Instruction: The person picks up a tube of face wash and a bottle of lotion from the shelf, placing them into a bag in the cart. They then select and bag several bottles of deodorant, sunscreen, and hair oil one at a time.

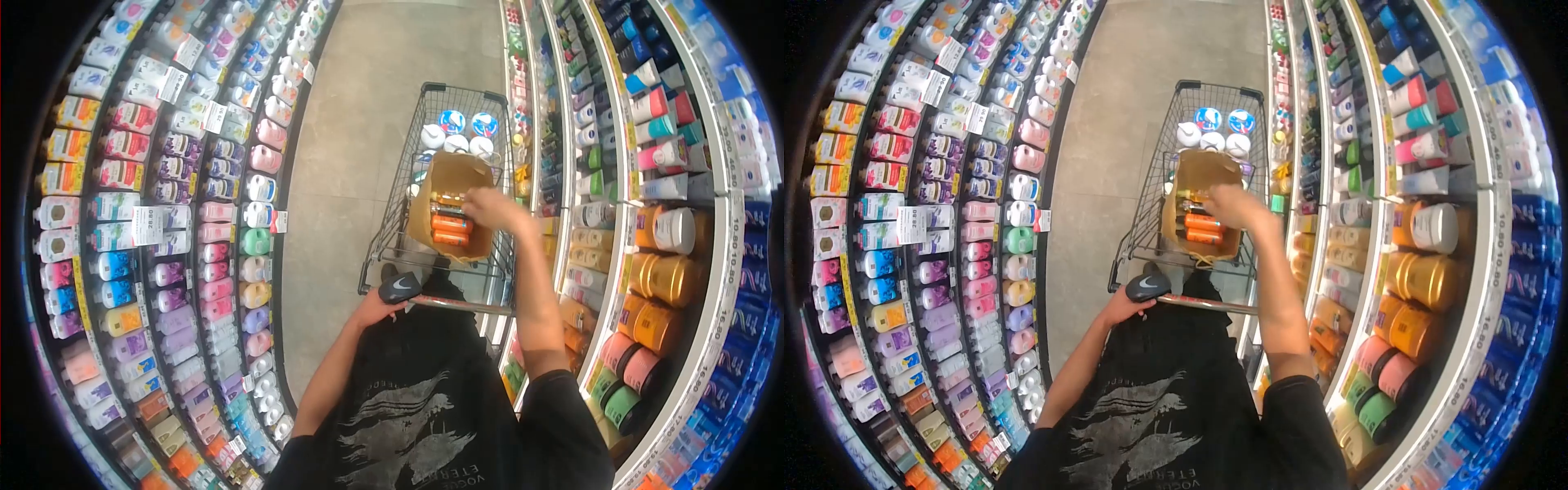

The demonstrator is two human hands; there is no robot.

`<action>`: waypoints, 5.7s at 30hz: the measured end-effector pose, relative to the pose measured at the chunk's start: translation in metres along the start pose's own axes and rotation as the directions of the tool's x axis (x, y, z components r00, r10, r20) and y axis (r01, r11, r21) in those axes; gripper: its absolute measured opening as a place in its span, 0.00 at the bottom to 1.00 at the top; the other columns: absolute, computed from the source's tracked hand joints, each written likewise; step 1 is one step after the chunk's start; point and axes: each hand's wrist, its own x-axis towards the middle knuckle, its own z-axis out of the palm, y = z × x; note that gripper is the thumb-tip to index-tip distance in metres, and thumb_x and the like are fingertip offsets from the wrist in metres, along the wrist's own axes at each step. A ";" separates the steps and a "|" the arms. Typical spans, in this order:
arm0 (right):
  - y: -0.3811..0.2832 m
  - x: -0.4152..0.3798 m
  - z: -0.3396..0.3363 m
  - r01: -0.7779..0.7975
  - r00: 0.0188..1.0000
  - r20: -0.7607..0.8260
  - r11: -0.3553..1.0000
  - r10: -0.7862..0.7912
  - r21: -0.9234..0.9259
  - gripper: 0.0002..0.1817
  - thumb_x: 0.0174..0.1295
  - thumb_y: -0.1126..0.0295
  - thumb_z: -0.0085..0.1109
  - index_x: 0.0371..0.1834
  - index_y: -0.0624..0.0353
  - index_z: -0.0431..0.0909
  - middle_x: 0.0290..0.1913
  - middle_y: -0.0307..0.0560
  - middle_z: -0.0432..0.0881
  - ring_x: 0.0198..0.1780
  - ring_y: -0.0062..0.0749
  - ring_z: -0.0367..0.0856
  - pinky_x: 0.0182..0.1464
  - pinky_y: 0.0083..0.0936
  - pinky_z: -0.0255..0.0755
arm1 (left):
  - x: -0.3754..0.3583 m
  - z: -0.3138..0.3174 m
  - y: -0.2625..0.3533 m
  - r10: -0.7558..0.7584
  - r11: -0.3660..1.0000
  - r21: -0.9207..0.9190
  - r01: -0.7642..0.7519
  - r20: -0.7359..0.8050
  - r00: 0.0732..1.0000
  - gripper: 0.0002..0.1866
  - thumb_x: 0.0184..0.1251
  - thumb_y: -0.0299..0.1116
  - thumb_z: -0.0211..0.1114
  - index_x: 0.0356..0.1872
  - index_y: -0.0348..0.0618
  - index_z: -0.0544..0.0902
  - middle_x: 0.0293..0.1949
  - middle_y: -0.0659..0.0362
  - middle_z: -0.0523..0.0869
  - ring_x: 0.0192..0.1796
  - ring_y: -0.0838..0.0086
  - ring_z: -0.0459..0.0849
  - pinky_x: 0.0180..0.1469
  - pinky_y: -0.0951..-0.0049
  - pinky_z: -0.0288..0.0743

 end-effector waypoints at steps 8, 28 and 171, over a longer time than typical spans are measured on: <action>0.124 0.173 0.198 -0.197 0.972 0.062 0.926 0.228 -0.323 0.28 0.64 0.67 0.70 0.68 0.61 0.79 0.72 0.61 0.78 0.76 0.57 0.76 0.70 0.46 0.79 | 0.008 0.007 0.014 -0.081 0.996 -0.026 0.080 -0.052 0.995 0.24 0.68 0.35 0.82 0.60 0.36 0.86 0.39 0.63 0.90 0.30 0.81 0.83 0.34 0.75 0.82; 0.044 0.033 0.078 -0.380 0.925 0.356 0.397 0.136 0.835 0.15 0.63 0.60 0.67 0.47 0.58 0.84 0.39 0.48 0.88 0.27 0.26 0.83 0.27 0.30 0.78 | -0.018 -0.017 -0.001 0.092 0.996 -0.017 -0.090 0.274 0.957 0.33 0.65 0.36 0.84 0.69 0.42 0.80 0.42 0.64 0.87 0.36 0.80 0.81 0.40 0.73 0.80; -0.009 -0.059 0.199 -0.242 0.943 0.262 -0.115 0.205 0.963 0.29 0.80 0.37 0.54 0.59 0.54 0.79 0.41 0.41 0.85 0.39 0.30 0.85 0.42 0.32 0.84 | -0.083 0.030 -0.069 -0.049 0.998 0.054 0.043 0.125 0.991 0.20 0.68 0.35 0.81 0.57 0.37 0.89 0.38 0.62 0.91 0.33 0.78 0.86 0.36 0.72 0.81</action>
